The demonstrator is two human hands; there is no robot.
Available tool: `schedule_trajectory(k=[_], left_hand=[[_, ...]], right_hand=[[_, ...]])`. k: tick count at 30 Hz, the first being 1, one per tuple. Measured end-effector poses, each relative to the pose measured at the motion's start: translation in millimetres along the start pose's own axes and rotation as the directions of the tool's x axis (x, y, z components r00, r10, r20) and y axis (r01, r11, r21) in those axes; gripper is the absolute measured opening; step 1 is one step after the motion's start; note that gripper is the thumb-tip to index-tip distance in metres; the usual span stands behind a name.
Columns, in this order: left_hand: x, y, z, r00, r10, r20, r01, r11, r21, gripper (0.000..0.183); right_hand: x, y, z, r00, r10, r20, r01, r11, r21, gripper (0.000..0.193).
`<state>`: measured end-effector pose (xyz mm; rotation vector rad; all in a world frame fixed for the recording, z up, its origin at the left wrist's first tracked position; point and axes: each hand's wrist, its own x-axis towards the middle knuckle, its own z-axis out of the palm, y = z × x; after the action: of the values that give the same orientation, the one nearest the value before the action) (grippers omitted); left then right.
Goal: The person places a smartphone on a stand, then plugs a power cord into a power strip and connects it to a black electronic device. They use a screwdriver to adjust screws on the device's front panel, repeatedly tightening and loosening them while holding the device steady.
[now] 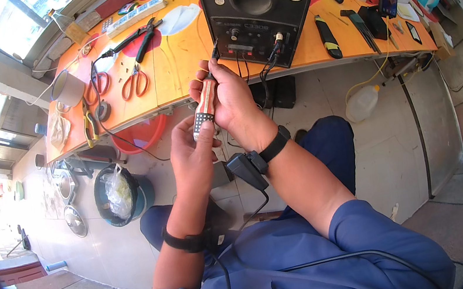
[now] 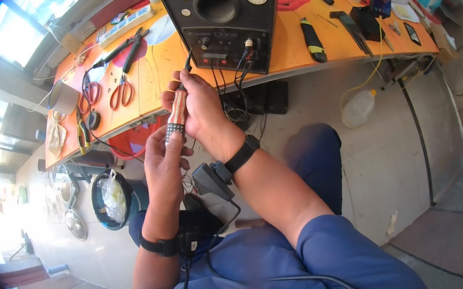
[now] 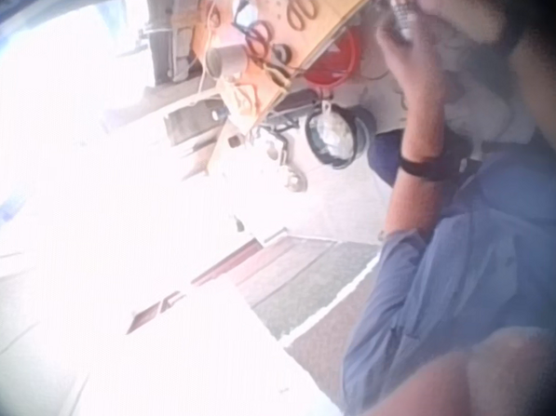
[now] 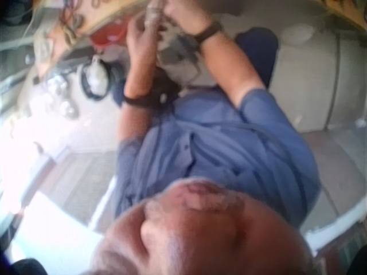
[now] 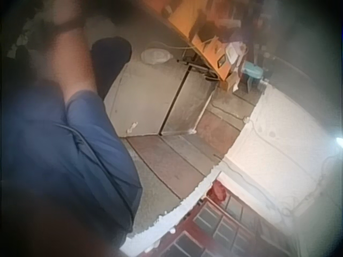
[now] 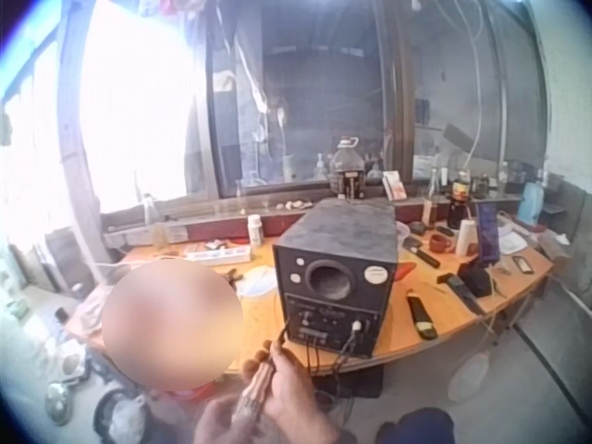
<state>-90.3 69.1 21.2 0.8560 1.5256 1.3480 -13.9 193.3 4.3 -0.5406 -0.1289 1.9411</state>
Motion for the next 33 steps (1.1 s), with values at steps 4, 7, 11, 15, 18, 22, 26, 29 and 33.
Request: schedule_trajectory(k=[4,7,11,15,18,22,26,29,33], left_hand=[[-0.3,0.1,-13.4,0.95,-0.245,0.194,0.3,0.888,-0.349,0.038],[1.2,-6.2,-9.3,0.996,-0.058,0.067,0.067,0.988,-0.141,0.035],[0.3,-9.0,-2.0,0.991,0.133,-0.032,-0.128,0.985,0.115,0.032],[-2.4,1.1,-12.2,0.937,-0.28,0.208,0.34,0.864,-0.37,0.033],[-1.8,3.4,-16.7,0.947,-0.202,0.25,0.291,0.871,-0.395,0.033],[1.5,-5.6,-11.0,0.999,0.037,0.014,-0.036,0.999,-0.039,0.033],[2.3,-11.2,-6.5,0.967,0.247,-0.052,-0.236,0.957,0.169,0.035],[0.2,-5.9,-11.4,0.998,0.06,-0.01,-0.06,0.998,-0.003,0.033],[-1.7,1.8,-18.1,0.973,-0.169,0.16,0.216,0.909,-0.357,0.032]], right_hand=[[1.1,1.7,0.4,1.0,0.01,0.02,-0.011,0.999,0.054,0.023],[-2.2,1.9,-2.7,0.999,0.007,0.034,-0.008,1.0,0.025,0.025],[-8.3,2.0,-9.1,0.998,0.048,0.03,-0.045,0.992,-0.119,0.027],[-6.5,2.3,-6.4,0.997,0.062,0.054,-0.063,0.998,0.028,0.027],[-8.5,3.5,-4.5,0.995,0.083,0.06,-0.088,0.992,0.086,0.027],[-12.9,5.5,-11.7,0.989,0.085,0.121,-0.08,0.996,-0.043,0.031],[-15.1,9.3,-24.8,0.989,0.053,0.138,-0.024,0.978,-0.207,0.033],[-15.4,11.0,-24.8,0.989,0.031,0.142,-0.004,0.983,-0.184,0.031],[-24.4,10.9,-19.2,0.989,0.003,0.145,0.021,0.986,-0.167,0.029]])
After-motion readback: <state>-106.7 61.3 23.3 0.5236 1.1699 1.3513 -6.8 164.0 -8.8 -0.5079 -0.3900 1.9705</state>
